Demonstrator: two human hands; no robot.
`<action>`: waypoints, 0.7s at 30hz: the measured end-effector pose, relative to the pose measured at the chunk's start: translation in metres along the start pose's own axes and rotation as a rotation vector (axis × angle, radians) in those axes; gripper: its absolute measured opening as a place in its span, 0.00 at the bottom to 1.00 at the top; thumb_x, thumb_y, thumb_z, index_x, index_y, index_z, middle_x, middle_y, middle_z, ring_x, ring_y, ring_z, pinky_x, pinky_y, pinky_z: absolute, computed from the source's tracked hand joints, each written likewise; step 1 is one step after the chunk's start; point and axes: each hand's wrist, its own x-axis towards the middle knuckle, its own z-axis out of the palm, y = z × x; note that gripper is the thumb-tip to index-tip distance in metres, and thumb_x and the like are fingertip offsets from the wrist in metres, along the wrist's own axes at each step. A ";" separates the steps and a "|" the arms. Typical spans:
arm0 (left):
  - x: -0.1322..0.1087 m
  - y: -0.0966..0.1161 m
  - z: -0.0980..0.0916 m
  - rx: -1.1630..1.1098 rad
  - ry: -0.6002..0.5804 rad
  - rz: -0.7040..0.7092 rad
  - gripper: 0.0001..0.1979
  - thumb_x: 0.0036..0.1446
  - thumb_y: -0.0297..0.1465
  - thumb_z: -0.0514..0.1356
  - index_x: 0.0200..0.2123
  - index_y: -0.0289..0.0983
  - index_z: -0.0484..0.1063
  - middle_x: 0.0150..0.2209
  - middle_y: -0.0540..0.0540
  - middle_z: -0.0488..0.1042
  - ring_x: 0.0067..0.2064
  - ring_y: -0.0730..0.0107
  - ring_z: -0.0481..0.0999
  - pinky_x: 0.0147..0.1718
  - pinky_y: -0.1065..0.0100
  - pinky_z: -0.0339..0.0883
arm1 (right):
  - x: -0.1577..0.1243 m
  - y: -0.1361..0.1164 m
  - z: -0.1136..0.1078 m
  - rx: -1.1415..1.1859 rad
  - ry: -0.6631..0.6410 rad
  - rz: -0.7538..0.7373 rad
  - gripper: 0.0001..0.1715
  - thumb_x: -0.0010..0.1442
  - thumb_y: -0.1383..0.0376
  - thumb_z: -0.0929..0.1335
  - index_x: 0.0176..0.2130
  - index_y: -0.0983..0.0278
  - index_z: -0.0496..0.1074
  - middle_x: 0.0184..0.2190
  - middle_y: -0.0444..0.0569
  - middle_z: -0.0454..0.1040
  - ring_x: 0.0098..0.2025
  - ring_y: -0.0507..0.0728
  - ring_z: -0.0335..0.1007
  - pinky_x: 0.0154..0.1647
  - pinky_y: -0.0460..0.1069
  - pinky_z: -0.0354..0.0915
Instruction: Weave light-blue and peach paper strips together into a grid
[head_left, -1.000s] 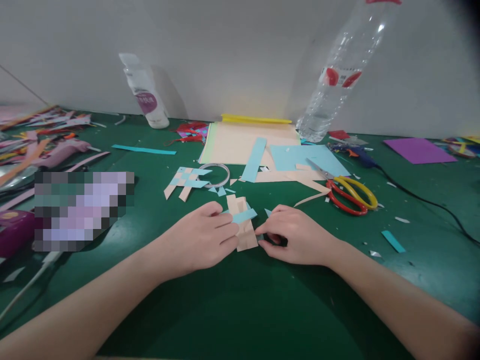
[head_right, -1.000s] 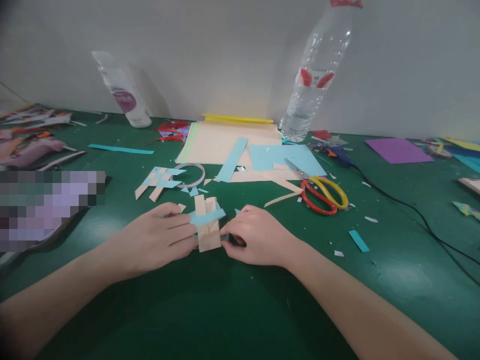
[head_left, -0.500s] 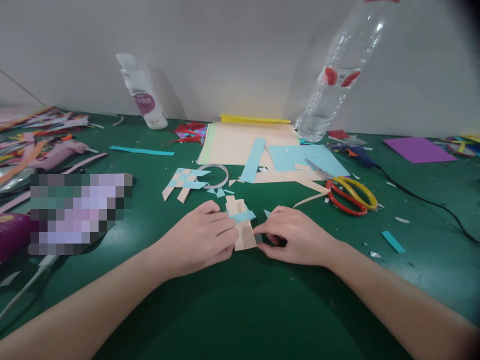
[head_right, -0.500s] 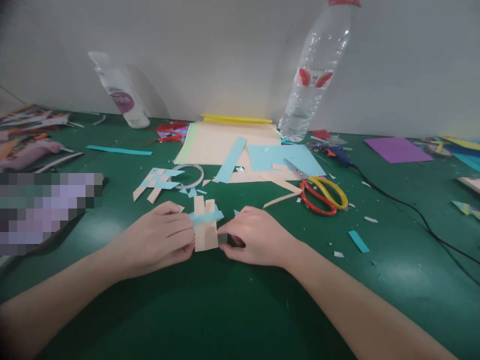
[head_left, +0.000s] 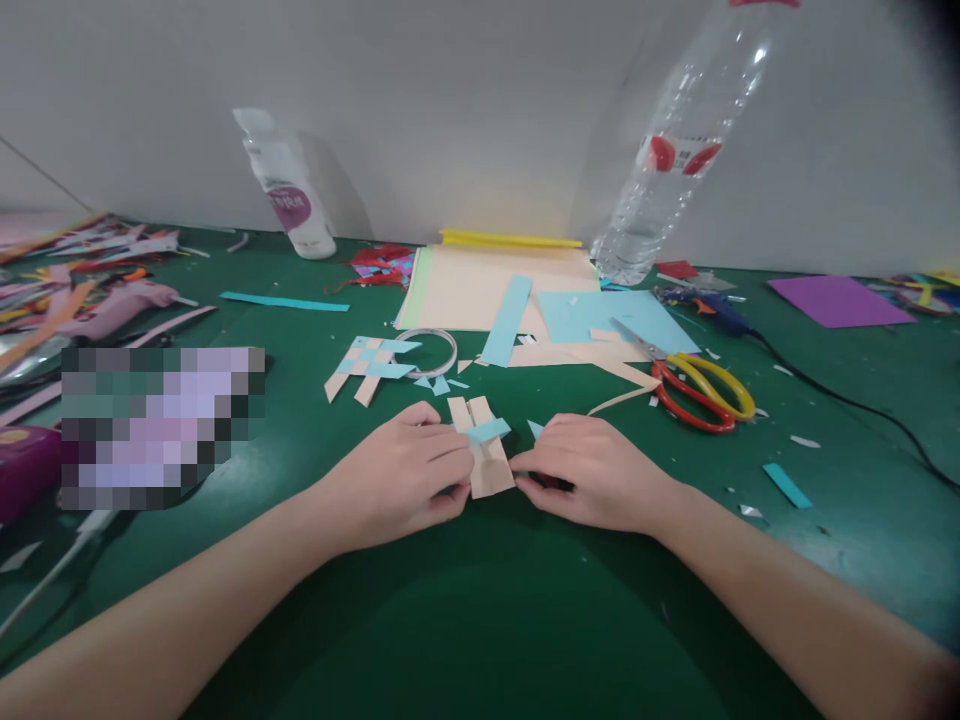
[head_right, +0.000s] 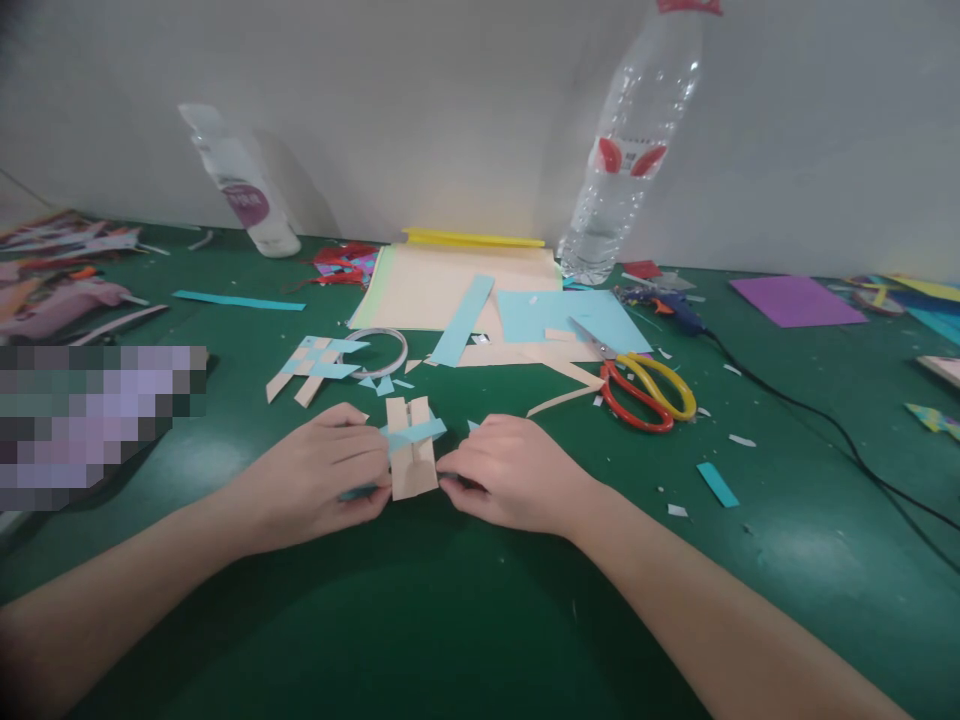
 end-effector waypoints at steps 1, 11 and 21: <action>0.000 0.000 0.000 -0.013 0.008 -0.003 0.10 0.56 0.23 0.51 0.23 0.37 0.62 0.21 0.54 0.65 0.24 0.74 0.60 0.34 0.67 0.54 | -0.001 0.000 0.000 -0.037 0.024 -0.035 0.10 0.60 0.67 0.63 0.35 0.65 0.74 0.25 0.45 0.75 0.27 0.52 0.67 0.33 0.48 0.61; 0.002 -0.003 -0.001 -0.104 -0.014 -0.019 0.07 0.56 0.23 0.53 0.27 0.37 0.64 0.24 0.55 0.69 0.26 0.75 0.65 0.34 0.68 0.54 | 0.003 -0.004 -0.006 -0.269 0.129 -0.145 0.14 0.60 0.71 0.62 0.28 0.68 0.75 0.21 0.47 0.74 0.25 0.52 0.66 0.30 0.48 0.62; 0.002 -0.002 -0.005 -0.098 0.008 -0.107 0.16 0.55 0.27 0.56 0.48 0.38 0.65 0.46 0.43 0.72 0.48 0.61 0.68 0.45 0.62 0.60 | 0.001 -0.004 -0.002 -0.257 0.197 -0.080 0.10 0.59 0.72 0.62 0.28 0.67 0.71 0.23 0.46 0.72 0.27 0.51 0.64 0.29 0.47 0.62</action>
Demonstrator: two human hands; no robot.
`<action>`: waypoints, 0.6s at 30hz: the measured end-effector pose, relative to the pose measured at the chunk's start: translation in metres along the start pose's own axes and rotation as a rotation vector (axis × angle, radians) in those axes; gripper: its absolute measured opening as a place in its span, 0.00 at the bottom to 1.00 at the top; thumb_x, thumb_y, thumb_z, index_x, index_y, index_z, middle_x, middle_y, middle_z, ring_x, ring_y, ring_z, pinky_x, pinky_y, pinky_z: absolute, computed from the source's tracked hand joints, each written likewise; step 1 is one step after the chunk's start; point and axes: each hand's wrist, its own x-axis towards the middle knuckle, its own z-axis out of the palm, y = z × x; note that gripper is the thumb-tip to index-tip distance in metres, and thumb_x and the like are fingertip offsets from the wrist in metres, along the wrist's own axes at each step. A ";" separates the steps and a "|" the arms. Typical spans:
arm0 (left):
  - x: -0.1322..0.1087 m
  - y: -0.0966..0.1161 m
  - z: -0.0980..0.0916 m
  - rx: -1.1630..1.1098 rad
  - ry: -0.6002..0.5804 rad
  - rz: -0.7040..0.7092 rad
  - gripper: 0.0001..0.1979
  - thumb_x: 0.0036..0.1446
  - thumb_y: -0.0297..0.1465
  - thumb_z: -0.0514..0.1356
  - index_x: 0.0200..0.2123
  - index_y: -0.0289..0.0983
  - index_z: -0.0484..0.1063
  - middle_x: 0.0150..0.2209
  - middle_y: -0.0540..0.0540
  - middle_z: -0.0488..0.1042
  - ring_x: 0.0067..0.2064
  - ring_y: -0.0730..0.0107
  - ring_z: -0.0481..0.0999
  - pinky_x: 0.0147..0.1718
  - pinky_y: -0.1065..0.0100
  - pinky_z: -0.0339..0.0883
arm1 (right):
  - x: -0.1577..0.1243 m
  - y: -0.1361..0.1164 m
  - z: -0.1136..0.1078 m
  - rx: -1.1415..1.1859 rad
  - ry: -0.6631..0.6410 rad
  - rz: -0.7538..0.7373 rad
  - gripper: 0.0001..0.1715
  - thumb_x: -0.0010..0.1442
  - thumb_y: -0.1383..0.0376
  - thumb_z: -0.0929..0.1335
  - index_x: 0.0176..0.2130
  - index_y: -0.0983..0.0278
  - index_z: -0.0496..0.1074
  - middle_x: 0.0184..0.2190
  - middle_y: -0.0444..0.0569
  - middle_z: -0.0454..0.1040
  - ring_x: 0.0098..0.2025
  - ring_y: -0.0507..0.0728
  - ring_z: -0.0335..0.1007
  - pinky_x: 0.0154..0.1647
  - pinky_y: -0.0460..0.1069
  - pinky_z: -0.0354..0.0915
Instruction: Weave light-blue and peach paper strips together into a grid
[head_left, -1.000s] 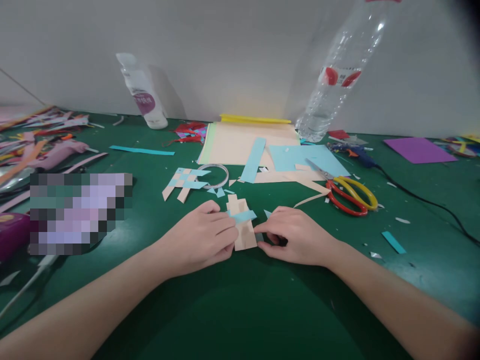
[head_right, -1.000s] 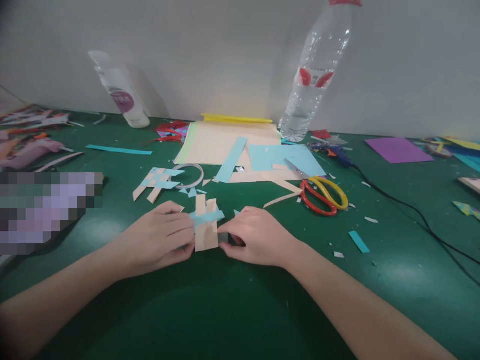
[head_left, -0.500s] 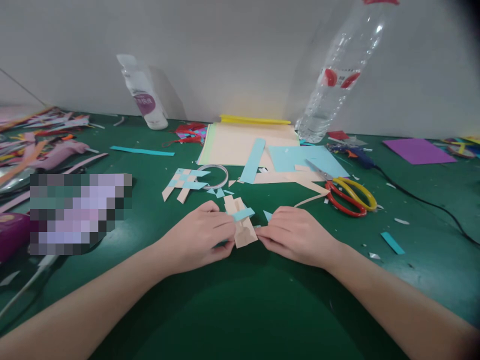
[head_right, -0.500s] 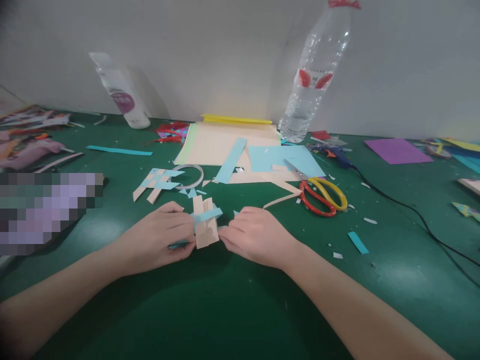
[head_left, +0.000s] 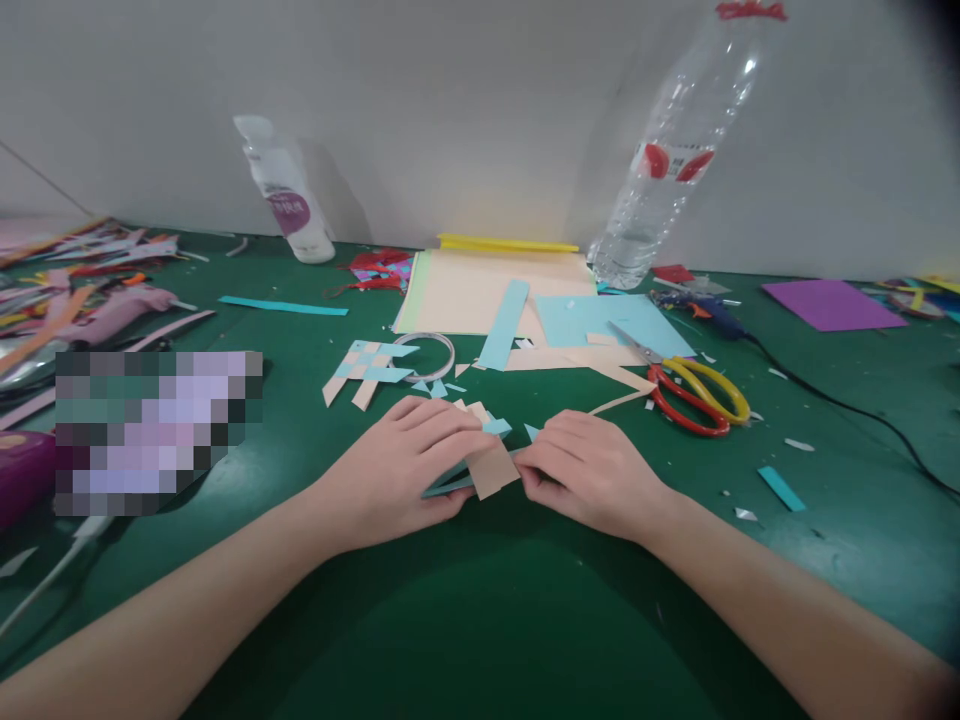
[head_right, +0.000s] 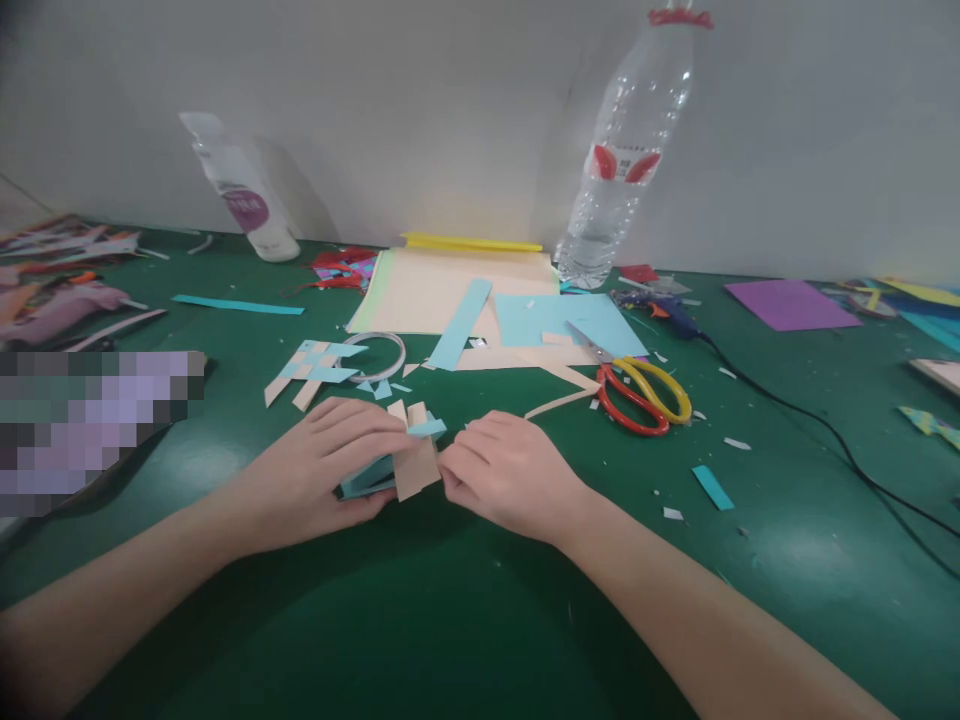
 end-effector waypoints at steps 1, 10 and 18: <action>0.000 0.000 0.000 -0.022 -0.006 -0.007 0.18 0.55 0.26 0.56 0.50 0.38 0.64 0.48 0.43 0.71 0.51 0.61 0.67 0.48 0.61 0.60 | 0.000 0.000 0.000 -0.006 0.003 0.001 0.10 0.59 0.72 0.62 0.28 0.67 0.71 0.23 0.46 0.72 0.27 0.51 0.64 0.29 0.47 0.62; -0.002 -0.001 0.003 -0.163 -0.179 0.071 0.26 0.56 0.25 0.53 0.59 0.38 0.56 0.59 0.46 0.63 0.62 0.65 0.56 0.63 0.57 0.44 | 0.001 -0.005 0.006 -0.034 0.030 -0.003 0.11 0.58 0.72 0.63 0.26 0.66 0.69 0.22 0.45 0.72 0.25 0.51 0.65 0.29 0.47 0.62; -0.003 -0.003 0.007 -0.263 -0.175 0.055 0.22 0.57 0.26 0.54 0.56 0.36 0.59 0.56 0.40 0.66 0.59 0.61 0.61 0.57 0.57 0.57 | 0.003 -0.012 0.006 -0.072 -0.065 -0.023 0.13 0.61 0.71 0.61 0.26 0.66 0.70 0.20 0.45 0.72 0.24 0.51 0.66 0.27 0.47 0.60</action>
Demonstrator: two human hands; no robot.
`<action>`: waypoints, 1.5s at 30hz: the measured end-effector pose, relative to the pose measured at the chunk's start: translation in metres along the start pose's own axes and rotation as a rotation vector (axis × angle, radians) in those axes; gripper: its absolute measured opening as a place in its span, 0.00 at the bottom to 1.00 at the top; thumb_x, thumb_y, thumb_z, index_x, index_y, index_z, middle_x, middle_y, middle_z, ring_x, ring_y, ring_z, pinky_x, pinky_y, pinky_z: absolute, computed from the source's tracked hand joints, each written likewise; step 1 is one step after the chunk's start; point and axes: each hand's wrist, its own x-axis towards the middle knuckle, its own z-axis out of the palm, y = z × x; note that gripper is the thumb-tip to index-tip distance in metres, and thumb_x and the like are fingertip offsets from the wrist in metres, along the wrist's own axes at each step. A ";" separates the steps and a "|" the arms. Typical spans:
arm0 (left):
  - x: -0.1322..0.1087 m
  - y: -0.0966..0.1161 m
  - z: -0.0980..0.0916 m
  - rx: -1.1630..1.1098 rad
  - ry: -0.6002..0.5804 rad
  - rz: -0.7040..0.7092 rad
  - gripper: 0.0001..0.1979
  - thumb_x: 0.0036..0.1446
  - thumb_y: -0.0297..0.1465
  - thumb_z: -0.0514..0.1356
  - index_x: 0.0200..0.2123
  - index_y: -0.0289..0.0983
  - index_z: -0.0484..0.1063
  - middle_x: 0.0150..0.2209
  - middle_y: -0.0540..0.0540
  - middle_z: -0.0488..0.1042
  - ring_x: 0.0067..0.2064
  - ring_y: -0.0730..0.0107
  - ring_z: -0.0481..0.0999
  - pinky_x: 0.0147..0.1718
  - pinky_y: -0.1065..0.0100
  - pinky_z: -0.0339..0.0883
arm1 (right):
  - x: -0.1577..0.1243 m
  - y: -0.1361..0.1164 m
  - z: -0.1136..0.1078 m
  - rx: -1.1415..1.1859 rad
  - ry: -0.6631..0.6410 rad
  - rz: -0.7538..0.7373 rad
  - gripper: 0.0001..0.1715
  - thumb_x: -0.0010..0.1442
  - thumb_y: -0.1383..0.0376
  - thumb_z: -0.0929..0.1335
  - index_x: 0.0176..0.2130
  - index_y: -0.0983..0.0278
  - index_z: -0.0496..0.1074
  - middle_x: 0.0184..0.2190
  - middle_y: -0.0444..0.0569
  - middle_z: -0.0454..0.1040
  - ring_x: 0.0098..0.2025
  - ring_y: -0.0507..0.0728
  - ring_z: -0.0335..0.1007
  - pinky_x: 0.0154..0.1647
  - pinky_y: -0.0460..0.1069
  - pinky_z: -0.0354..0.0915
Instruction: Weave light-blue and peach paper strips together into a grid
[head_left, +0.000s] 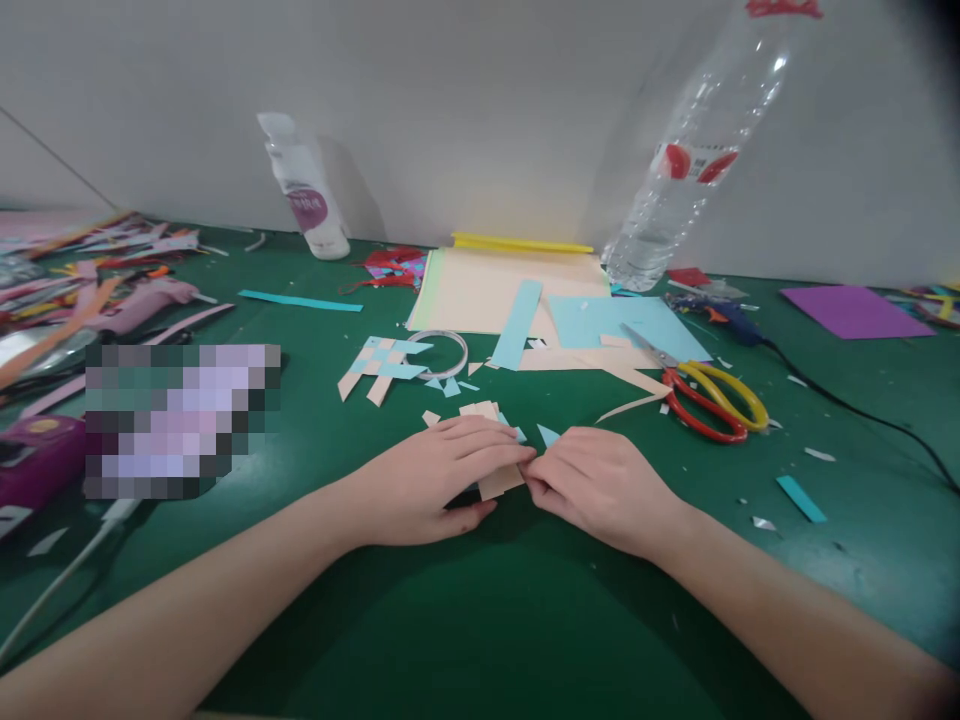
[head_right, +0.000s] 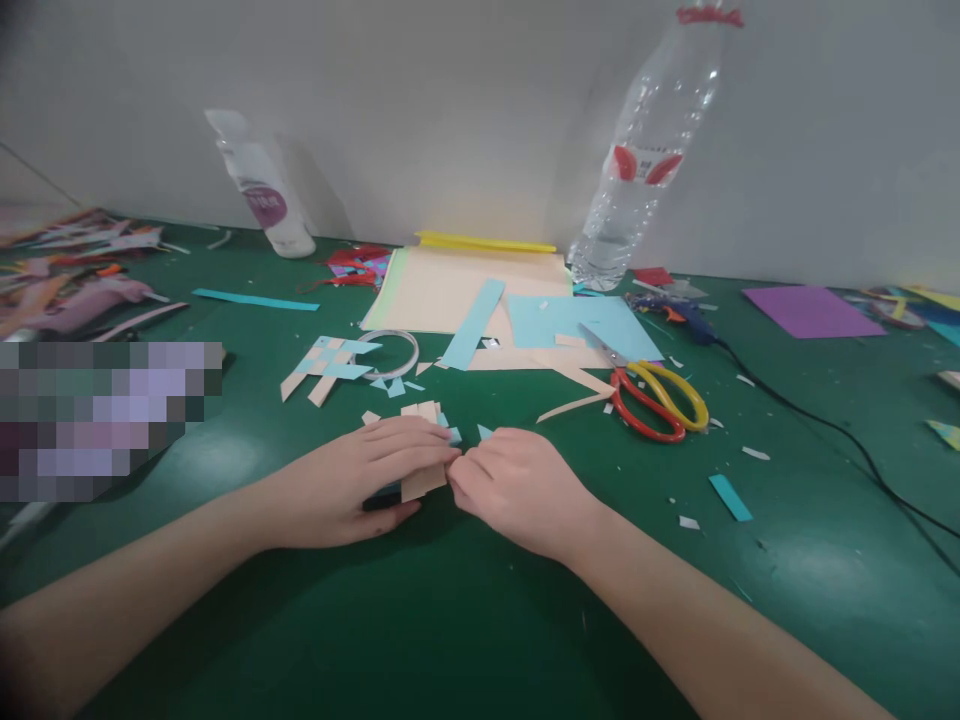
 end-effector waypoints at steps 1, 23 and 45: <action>0.000 0.000 0.000 -0.012 -0.001 0.001 0.23 0.57 0.26 0.54 0.56 0.36 0.60 0.55 0.40 0.66 0.58 0.61 0.62 0.56 0.57 0.58 | 0.000 -0.001 -0.001 -0.020 -0.018 -0.012 0.14 0.61 0.71 0.61 0.27 0.66 0.70 0.20 0.46 0.72 0.24 0.51 0.66 0.27 0.48 0.60; 0.002 0.000 0.001 -0.027 0.015 -0.068 0.20 0.57 0.26 0.55 0.54 0.37 0.61 0.54 0.40 0.67 0.56 0.61 0.64 0.53 0.58 0.62 | -0.001 -0.011 0.007 -0.089 -0.104 0.368 0.05 0.53 0.70 0.61 0.26 0.65 0.64 0.15 0.41 0.63 0.18 0.51 0.59 0.21 0.46 0.48; 0.000 -0.001 0.002 -0.091 -0.029 -0.167 0.23 0.59 0.29 0.54 0.57 0.39 0.55 0.56 0.40 0.64 0.56 0.60 0.64 0.51 0.59 0.62 | -0.002 -0.010 0.004 0.088 -0.108 0.530 0.06 0.55 0.68 0.64 0.26 0.63 0.64 0.17 0.41 0.66 0.19 0.50 0.60 0.21 0.45 0.48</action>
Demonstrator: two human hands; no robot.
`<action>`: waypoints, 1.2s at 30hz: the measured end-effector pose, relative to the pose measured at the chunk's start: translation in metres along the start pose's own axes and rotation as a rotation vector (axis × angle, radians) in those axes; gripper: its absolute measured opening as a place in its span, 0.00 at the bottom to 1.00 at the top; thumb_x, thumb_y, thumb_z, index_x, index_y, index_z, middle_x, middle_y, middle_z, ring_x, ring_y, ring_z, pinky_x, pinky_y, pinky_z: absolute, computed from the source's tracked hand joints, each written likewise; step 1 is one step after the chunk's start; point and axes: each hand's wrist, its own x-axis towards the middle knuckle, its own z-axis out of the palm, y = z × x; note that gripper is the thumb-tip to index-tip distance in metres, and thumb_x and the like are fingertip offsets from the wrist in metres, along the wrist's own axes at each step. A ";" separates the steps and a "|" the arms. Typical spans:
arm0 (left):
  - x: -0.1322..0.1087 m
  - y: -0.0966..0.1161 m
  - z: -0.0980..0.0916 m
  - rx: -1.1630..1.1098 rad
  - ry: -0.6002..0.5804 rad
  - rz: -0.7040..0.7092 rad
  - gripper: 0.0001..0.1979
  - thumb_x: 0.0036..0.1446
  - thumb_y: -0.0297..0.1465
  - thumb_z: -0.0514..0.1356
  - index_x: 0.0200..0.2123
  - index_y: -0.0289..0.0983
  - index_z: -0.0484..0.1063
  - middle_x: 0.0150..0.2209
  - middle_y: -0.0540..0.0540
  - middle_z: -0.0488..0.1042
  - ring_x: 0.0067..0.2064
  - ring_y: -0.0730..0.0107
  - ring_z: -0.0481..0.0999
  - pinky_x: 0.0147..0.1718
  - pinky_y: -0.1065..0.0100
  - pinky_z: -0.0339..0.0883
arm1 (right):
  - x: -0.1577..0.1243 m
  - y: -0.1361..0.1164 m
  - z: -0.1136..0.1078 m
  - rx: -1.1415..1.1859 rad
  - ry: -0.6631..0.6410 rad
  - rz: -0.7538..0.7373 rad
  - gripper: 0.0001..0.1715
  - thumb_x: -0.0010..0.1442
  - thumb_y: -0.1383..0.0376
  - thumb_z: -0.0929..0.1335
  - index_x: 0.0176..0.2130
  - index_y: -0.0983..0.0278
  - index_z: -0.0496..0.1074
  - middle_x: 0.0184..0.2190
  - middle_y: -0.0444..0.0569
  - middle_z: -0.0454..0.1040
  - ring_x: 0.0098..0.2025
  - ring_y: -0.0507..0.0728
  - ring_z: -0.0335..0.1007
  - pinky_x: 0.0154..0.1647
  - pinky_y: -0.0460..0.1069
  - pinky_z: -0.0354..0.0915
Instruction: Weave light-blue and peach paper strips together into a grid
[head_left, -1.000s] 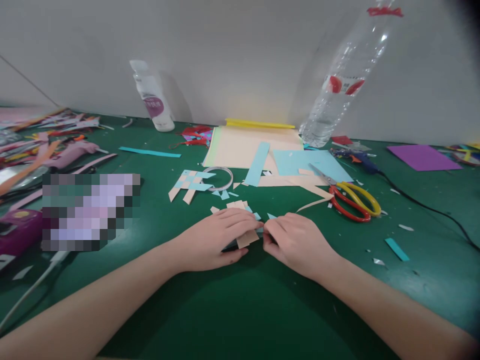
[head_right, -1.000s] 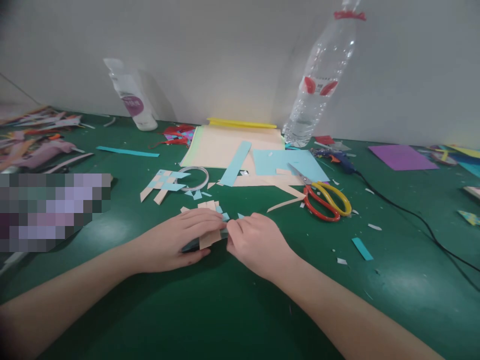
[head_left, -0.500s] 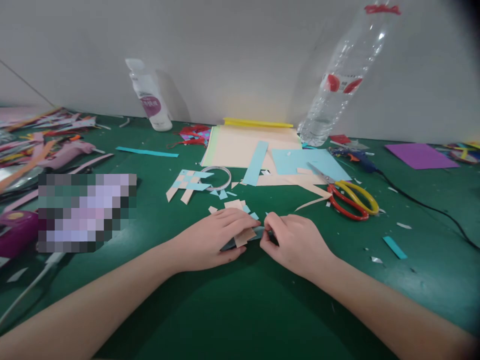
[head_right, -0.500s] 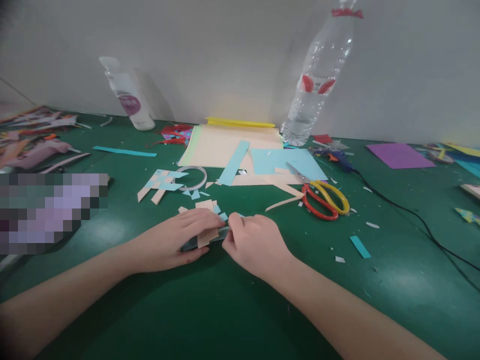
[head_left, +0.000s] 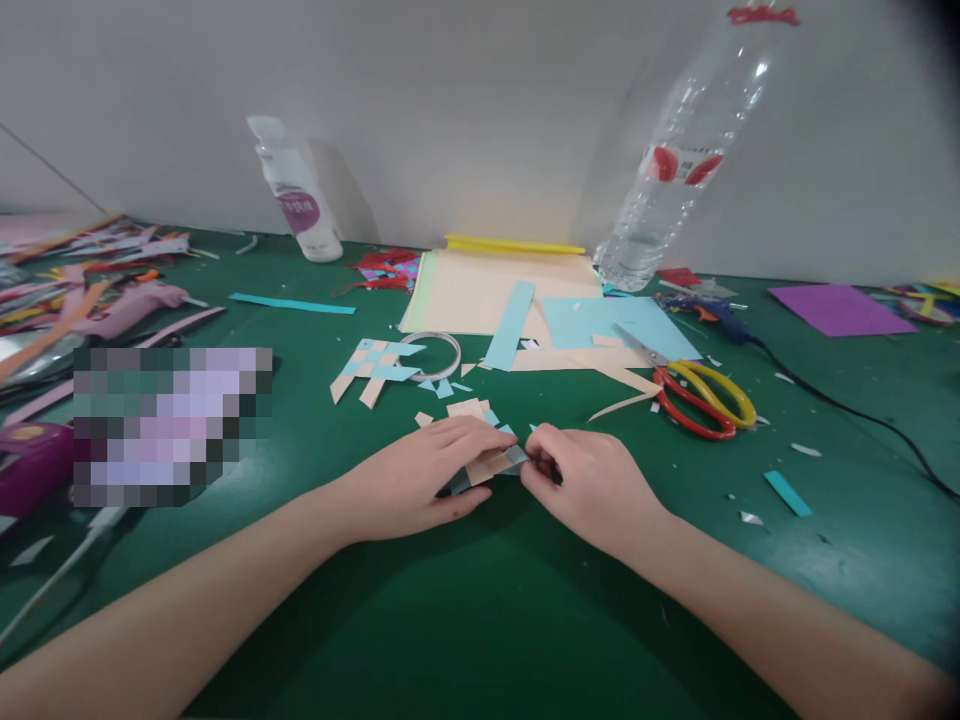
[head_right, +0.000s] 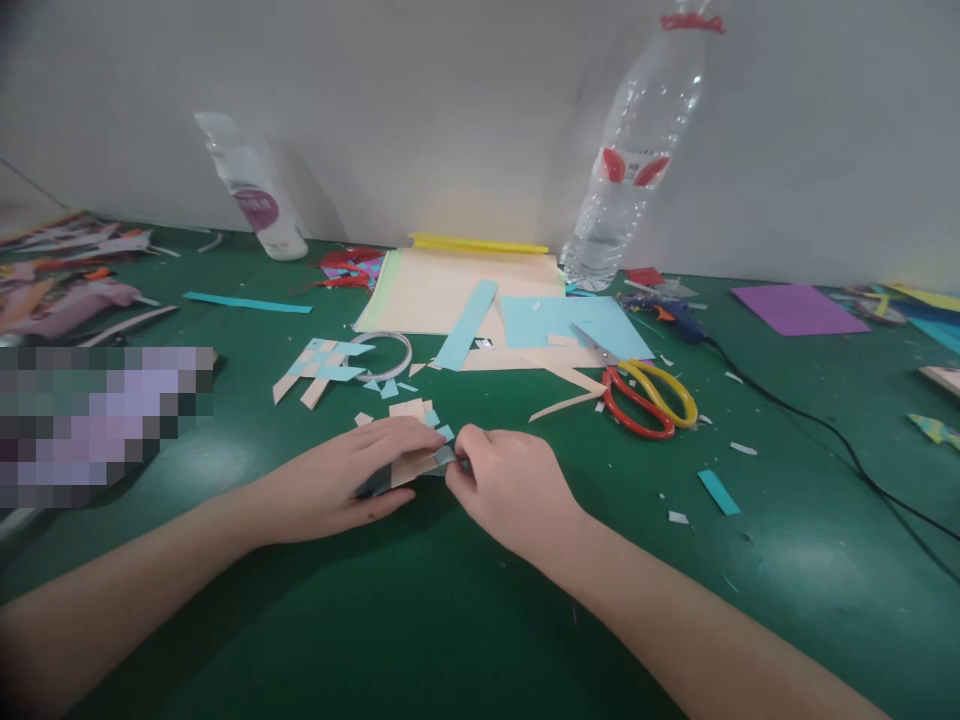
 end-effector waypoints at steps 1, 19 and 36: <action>0.000 0.000 0.000 -0.004 -0.002 -0.002 0.23 0.59 0.28 0.54 0.57 0.39 0.55 0.56 0.40 0.64 0.56 0.60 0.63 0.51 0.59 0.62 | 0.000 0.000 0.000 0.028 -0.019 0.034 0.05 0.54 0.67 0.64 0.27 0.63 0.64 0.17 0.41 0.67 0.19 0.50 0.61 0.21 0.45 0.48; 0.001 0.001 0.001 -0.016 -0.030 -0.032 0.24 0.61 0.30 0.52 0.59 0.40 0.51 0.55 0.41 0.63 0.55 0.61 0.64 0.49 0.63 0.62 | 0.004 -0.004 -0.006 0.166 -0.059 0.138 0.12 0.58 0.61 0.64 0.25 0.63 0.65 0.16 0.38 0.61 0.18 0.47 0.55 0.21 0.44 0.47; 0.002 0.003 0.000 -0.010 -0.001 -0.016 0.20 0.61 0.27 0.50 0.57 0.39 0.55 0.53 0.41 0.65 0.53 0.62 0.66 0.48 0.62 0.62 | 0.006 -0.001 -0.009 0.450 -0.113 0.379 0.04 0.51 0.68 0.64 0.31 0.61 0.62 0.16 0.36 0.64 0.19 0.49 0.60 0.21 0.44 0.54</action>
